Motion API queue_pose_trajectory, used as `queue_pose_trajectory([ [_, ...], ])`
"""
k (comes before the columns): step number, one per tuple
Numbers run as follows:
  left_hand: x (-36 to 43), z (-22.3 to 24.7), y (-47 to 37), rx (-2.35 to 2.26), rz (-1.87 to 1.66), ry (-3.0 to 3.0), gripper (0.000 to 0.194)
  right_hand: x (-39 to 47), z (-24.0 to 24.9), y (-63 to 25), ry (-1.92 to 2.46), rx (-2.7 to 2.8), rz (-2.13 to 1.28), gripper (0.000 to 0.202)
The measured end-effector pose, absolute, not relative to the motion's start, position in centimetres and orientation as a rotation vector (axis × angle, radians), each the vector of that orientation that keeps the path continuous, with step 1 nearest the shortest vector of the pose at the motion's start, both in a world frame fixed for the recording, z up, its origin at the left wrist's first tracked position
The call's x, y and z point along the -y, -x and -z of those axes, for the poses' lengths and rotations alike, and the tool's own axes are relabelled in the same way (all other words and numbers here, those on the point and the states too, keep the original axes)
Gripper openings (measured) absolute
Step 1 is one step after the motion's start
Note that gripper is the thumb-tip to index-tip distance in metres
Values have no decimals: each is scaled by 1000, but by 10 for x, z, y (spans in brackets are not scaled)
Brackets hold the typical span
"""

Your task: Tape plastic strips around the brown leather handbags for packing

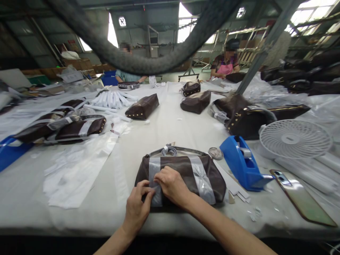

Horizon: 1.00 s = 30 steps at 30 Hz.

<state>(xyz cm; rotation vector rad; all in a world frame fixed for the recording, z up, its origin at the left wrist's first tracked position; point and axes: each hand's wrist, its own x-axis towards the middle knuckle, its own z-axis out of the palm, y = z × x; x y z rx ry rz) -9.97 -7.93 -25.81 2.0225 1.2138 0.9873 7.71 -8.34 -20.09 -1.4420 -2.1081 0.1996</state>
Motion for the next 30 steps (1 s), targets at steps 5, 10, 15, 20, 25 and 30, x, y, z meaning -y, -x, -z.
queue_pose_trajectory([
  [5, 77, 256, 95, -1275, -945, -1962, 22, 79, 195, -82, 1463, 2085, -359, 17],
  [10, 76, 255, 95, -1323, -948, -1957, 16, 79, 197, -87, 1442, 2155, -509, 18],
  [15, 74, 244, 90, -1358, -870, -1944, 15, 78, 200, -85, 1500, 2191, -559, 18],
  [20, 71, 232, 83, -1413, -775, -1956, 14, 77, 198, -82, 1591, 2266, -472, 21],
  [25, 65, 228, 85, -1376, -748, -1953, 14, 74, 198, -81, 1664, 2308, -437, 24],
  [30, 82, 237, 99, -1227, -1211, -2239, 11, 71, 199, -80, 1695, 2302, -437, 24],
])
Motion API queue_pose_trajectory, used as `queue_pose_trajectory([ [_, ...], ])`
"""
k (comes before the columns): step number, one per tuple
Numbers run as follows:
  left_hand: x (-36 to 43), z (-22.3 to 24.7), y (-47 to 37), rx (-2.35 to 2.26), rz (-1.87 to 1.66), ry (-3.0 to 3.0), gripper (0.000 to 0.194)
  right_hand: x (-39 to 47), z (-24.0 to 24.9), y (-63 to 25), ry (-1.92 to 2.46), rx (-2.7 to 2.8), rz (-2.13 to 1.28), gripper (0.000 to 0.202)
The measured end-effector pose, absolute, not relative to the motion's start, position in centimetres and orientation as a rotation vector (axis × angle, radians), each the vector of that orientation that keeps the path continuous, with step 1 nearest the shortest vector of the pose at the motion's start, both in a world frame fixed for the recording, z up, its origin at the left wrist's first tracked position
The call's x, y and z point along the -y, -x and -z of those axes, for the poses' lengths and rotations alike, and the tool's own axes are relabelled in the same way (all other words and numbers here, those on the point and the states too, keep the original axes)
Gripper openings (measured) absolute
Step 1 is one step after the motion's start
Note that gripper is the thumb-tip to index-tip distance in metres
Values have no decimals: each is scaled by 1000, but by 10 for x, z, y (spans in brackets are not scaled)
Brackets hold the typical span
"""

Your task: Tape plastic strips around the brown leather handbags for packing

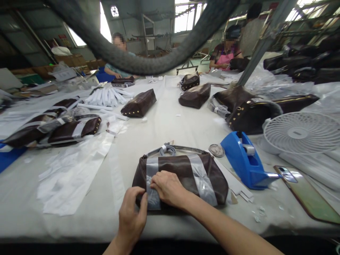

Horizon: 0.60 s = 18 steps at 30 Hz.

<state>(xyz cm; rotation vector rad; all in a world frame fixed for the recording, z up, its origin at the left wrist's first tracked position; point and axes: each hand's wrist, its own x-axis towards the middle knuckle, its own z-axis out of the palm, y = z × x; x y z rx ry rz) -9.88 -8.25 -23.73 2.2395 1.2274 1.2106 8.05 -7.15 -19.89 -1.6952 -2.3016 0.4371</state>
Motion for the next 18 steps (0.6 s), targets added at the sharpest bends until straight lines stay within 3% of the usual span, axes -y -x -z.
queue_pose_trajectory([
  [3, 103, 251, 105, -939, -1173, -2675, 28, 71, 201, -80, 1681, 2301, -413, 23],
  [7, 119, 268, 103, -941, -866, -3011, 49, 70, 204, -80, 1670, 2289, -410, 22],
  [18, 118, 278, 92, -1053, -915, -3146, 61, 82, 211, -79, 1619, 2181, -305, 18],
])
